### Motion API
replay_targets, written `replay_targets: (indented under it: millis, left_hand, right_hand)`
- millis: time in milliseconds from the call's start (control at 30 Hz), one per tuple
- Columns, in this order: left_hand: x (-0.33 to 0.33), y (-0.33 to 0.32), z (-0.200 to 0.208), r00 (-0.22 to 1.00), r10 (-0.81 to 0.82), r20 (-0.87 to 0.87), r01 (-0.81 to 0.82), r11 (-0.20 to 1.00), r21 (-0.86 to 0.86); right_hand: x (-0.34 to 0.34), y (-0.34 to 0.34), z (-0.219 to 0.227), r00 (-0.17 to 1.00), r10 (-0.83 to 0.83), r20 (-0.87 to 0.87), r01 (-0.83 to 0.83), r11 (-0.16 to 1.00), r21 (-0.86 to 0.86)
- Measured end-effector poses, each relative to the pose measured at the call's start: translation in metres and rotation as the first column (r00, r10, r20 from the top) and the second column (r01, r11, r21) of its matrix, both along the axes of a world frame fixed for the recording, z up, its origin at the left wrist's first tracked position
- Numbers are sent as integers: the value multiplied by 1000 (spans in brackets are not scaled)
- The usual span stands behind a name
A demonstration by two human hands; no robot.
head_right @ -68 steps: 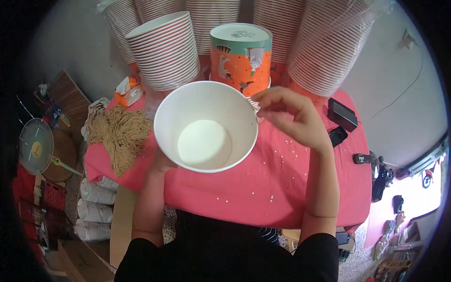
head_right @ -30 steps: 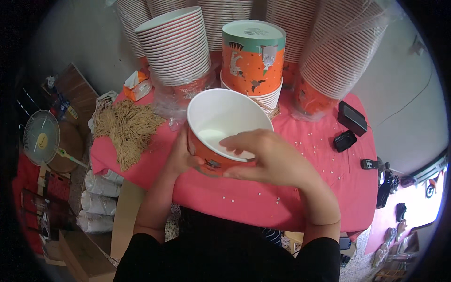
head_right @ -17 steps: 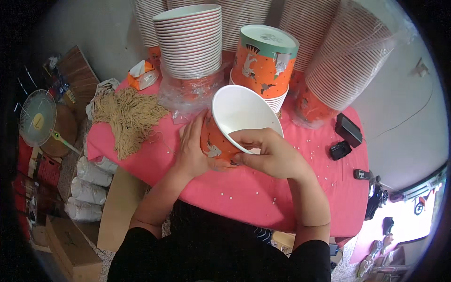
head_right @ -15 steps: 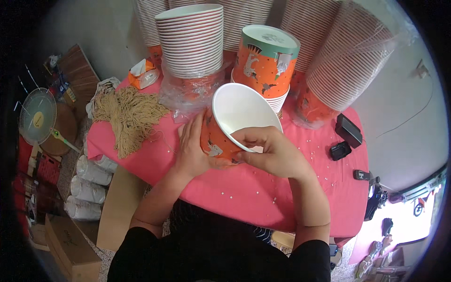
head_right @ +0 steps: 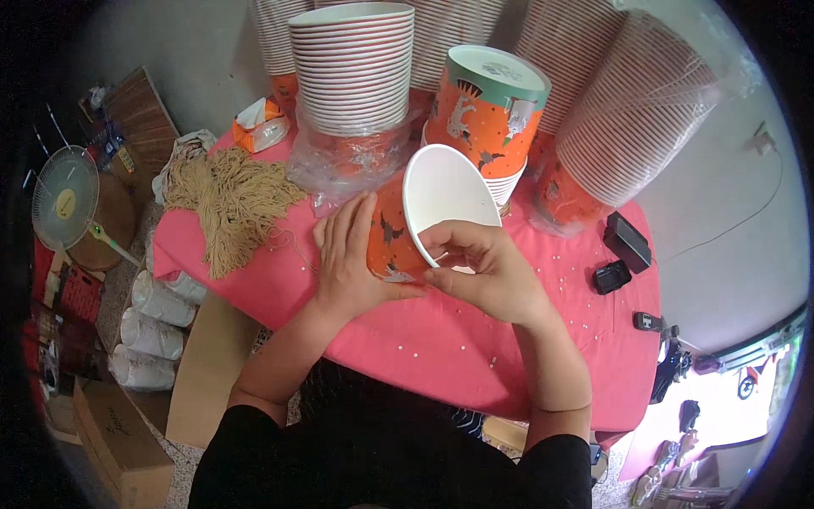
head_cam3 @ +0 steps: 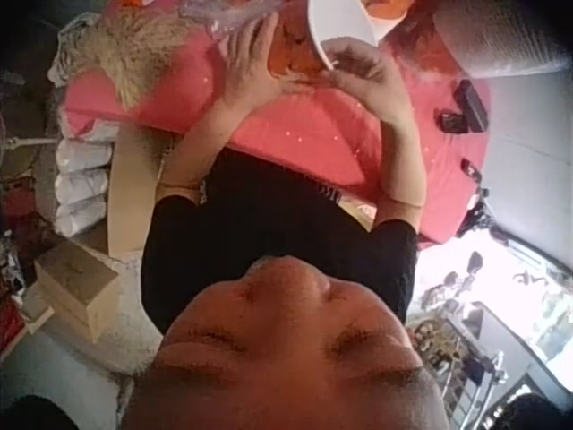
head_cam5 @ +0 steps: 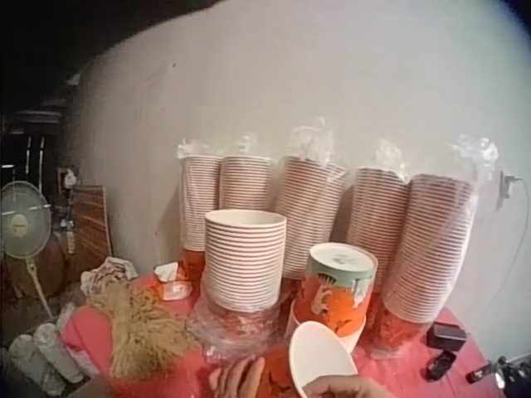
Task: Attaching string handles to decorative paper buckets in a manufacturing or packaging setting.
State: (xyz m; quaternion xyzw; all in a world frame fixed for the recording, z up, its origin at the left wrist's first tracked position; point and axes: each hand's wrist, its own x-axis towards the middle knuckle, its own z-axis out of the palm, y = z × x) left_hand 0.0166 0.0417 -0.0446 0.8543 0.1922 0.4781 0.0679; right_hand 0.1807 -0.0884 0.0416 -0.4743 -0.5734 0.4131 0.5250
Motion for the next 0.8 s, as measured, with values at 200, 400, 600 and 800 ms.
replay_targets:
  millis: [200,400,600,800]
  left_hand:
    - [-1,-2,-2,1000,-8,3,8,1000,-10]
    - [4,-5,-7,999,-21,32,20,1000,17]
    - [6,-4,-10,999,-9,44,6,998,69]
    - [8,-5,-11,999,8,34,-11,995,100]
  right_hand:
    - [-7,2,1,999,-7,-47,8,999,33]
    - [-15,3,-2,977,-130,167,107,985,138]
    - [-28,4,-7,921,-320,220,284,942,182]
    - [-23,0,-9,904,-250,346,222,968,118]
